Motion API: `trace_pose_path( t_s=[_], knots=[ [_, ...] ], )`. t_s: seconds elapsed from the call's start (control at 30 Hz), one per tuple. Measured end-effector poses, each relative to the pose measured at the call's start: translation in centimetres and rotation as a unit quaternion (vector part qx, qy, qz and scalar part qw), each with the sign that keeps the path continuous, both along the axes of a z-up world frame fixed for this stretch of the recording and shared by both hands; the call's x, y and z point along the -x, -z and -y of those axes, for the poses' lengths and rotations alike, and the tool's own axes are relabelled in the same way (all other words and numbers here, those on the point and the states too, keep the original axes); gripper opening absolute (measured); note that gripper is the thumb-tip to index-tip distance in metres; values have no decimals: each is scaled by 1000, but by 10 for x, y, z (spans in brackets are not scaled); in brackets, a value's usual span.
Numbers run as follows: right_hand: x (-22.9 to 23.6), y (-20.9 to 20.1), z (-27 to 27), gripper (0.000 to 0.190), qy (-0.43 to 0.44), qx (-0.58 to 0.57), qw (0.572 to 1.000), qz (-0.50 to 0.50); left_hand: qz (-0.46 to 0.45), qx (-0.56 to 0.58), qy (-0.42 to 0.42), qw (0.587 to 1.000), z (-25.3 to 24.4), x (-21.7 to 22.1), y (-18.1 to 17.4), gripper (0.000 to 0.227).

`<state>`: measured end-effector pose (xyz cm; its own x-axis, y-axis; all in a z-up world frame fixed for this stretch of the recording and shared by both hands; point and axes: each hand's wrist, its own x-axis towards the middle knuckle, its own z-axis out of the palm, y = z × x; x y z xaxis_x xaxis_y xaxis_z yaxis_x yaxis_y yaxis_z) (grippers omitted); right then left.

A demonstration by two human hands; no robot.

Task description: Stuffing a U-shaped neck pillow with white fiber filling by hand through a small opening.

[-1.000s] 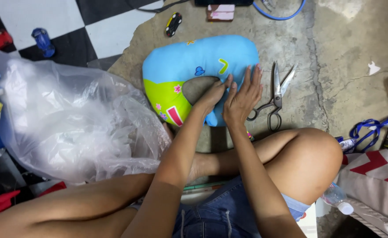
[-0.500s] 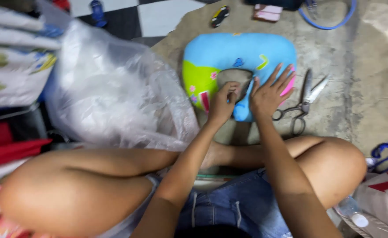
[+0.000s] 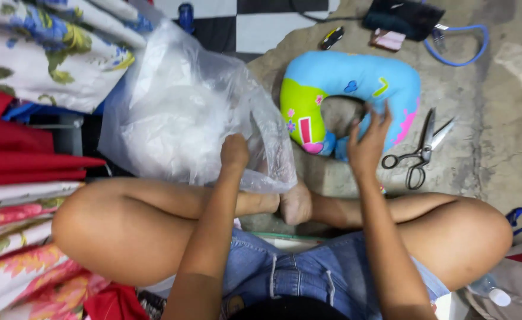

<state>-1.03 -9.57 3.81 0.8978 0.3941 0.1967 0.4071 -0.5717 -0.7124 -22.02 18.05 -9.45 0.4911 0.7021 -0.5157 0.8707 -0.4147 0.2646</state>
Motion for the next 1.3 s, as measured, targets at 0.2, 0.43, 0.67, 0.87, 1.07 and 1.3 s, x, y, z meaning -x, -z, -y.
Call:
trace_pose_path(
  t_s=[0.2,0.43,0.67,0.87,1.07,1.3],
  knots=[
    [73,-37,3,32,-55,-58,996,-38,-314,-56,80,944,8,14,-13,59],
    [99,-44,6,32,-77,-68,991,-87,-355,-80,228,903,-28,54,62,31],
    [136,-63,-85,49,-244,-153,934,-212,-20,14,258,966,-21,-26,-183,13],
    [152,-8,-148,68,-265,-88,915,-291,133,136,142,971,0,-34,-283,28],
    [130,10,-140,12,-208,-155,903,-343,41,139,241,960,3,-26,-268,95],
    [111,12,-120,11,-124,-259,862,-417,-64,-7,301,951,-13,2,-117,53]
  ],
)
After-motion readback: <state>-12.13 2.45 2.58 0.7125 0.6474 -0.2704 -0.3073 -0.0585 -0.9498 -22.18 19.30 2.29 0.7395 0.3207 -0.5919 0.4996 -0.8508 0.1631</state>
